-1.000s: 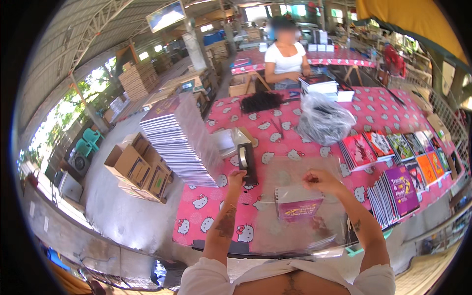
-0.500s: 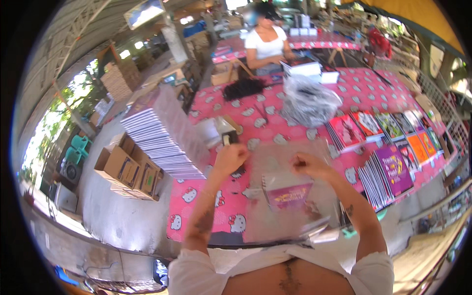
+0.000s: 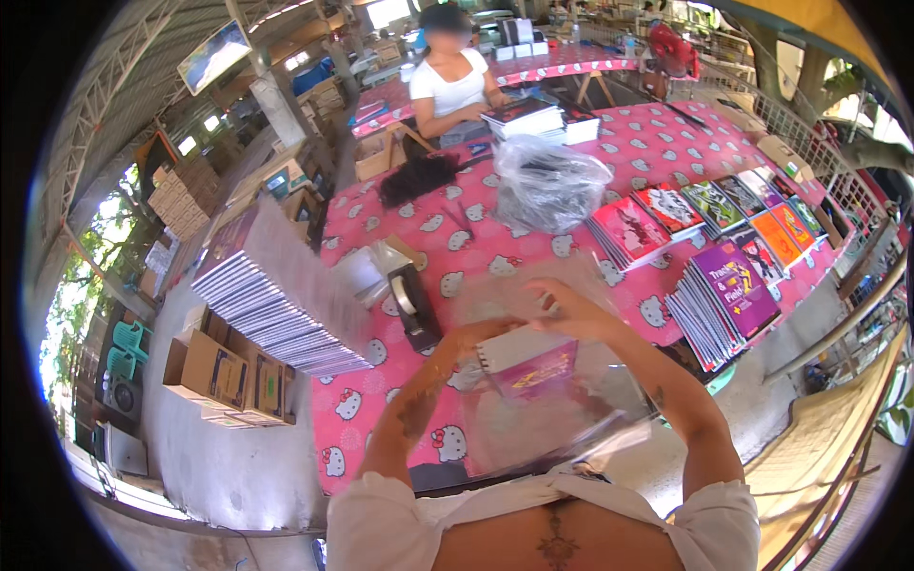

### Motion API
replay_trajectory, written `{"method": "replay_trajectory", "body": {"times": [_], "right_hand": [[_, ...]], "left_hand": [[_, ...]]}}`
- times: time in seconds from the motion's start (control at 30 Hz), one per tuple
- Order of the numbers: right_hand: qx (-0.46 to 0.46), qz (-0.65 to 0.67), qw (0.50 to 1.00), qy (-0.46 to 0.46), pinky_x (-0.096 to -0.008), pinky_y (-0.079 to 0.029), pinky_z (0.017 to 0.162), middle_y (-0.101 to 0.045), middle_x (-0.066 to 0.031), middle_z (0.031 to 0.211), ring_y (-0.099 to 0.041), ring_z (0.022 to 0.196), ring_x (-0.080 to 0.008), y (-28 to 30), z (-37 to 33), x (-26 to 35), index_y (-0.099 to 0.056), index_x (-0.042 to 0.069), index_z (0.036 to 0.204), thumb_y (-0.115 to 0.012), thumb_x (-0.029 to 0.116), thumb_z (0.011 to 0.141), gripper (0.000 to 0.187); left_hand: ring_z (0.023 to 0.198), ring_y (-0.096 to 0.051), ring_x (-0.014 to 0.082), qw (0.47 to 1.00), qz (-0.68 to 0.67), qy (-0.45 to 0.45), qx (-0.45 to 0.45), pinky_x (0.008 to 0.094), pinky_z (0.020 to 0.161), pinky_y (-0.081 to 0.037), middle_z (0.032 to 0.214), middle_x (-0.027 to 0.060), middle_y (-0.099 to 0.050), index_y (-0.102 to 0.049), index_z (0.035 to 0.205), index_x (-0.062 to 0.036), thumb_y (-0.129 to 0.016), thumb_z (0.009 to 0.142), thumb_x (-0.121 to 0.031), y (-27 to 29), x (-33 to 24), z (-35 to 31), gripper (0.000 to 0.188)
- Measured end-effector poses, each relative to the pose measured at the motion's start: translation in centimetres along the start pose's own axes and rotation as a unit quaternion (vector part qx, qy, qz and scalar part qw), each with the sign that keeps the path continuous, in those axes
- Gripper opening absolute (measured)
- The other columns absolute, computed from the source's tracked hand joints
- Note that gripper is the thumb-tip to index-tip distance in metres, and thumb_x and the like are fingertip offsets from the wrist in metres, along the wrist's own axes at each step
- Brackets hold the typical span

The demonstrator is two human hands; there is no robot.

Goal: The person places books into individual plastic sleeves and seals them using an adhesive strip.

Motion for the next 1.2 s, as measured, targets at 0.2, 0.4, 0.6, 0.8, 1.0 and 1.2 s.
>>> {"method": "replay_trajectory", "body": {"times": [0.2,0.4,0.6,0.8,1.0,1.2], "right_hand": [[-0.107,0.112,0.985,-0.070,-0.0420,-0.034,0.112,-0.044,-0.0126,0.144,-0.041,0.135,-0.0281,-1.8,-8.2,-7.4,-0.026,0.004,0.150,-0.090,0.032,0.068,0.108],[-0.149,0.231,0.959,-0.068,-0.0385,-0.042,0.104,-0.054,-0.0092,0.132,-0.050,0.123,-0.0209,-3.0,-4.8,-2.4,-0.038,0.001,0.143,-0.088,0.038,0.072,0.094],[-0.175,0.190,0.948,0.186,-0.0401,-0.037,0.108,-0.048,-0.0157,0.138,-0.048,0.129,-0.0275,-1.5,-4.9,14.7,-0.041,0.003,0.142,-0.075,0.047,0.083,0.081],[-0.092,-0.309,0.940,-0.107,-0.0557,-0.023,0.114,-0.030,-0.0186,0.154,-0.027,0.143,-0.0367,-3.2,-10.8,-7.5,-0.033,0.012,0.151,-0.065,0.057,0.084,0.086],[-0.106,-0.415,0.879,-0.209,-0.0616,-0.003,0.118,-0.019,-0.0167,0.161,-0.011,0.150,-0.0355,-4.4,-14.6,-14.4,-0.031,0.020,0.153,-0.055,0.065,0.085,0.085],[-0.118,-0.407,0.879,-0.218,-0.0618,-0.002,0.118,-0.019,-0.0173,0.161,-0.012,0.150,-0.0362,-3.5,-15.1,-14.7,-0.031,0.022,0.153,-0.055,0.066,0.085,0.085]], "left_hand": [[0.131,-0.045,0.0241,0.957,-0.160,-0.127,-0.207,0.0390,0.109,-0.036,0.140,0.0133,-0.051,-0.037,0.148,-0.0076,-0.082,0.076,-0.025,-7.2,7.8,-7.4,0.086],[0.115,-0.056,0.0206,0.884,-0.071,-0.274,-0.372,0.0374,0.098,-0.044,0.126,0.0118,-0.059,-0.048,0.136,0.0011,-0.092,0.063,-0.021,-3.5,-8.1,-15.4,0.088],[0.103,-0.060,0.0205,0.624,0.093,-0.422,-0.651,0.0370,0.093,-0.047,0.111,0.0097,-0.062,-0.055,0.117,0.0016,-0.084,0.066,-0.012,7.8,-24.6,-35.6,0.060],[0.114,-0.056,0.0327,0.467,0.116,-0.231,-0.846,0.0398,0.098,-0.044,0.119,0.0270,-0.057,-0.045,0.128,0.0108,-0.076,0.076,-0.050,25.8,-26.7,-45.9,0.086],[0.136,-0.033,0.0475,0.418,0.093,0.081,-0.900,0.0552,0.110,-0.030,0.144,0.0390,-0.030,-0.029,0.145,0.0113,-0.059,0.075,-0.079,31.3,-16.9,-45.3,0.118],[0.138,-0.020,0.0587,0.339,0.323,-0.082,-0.880,0.0646,0.110,-0.022,0.147,0.0419,-0.025,-0.051,0.141,-0.0213,-0.059,0.081,-0.074,25.7,-22.9,-37.7,0.080]]}}
Point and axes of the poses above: each hand's wrist, its own z-axis towards the middle knuckle, its own y-axis out of the back of the hand, x = y × z, the point moved 10 cm from there along z, towards the middle knuckle
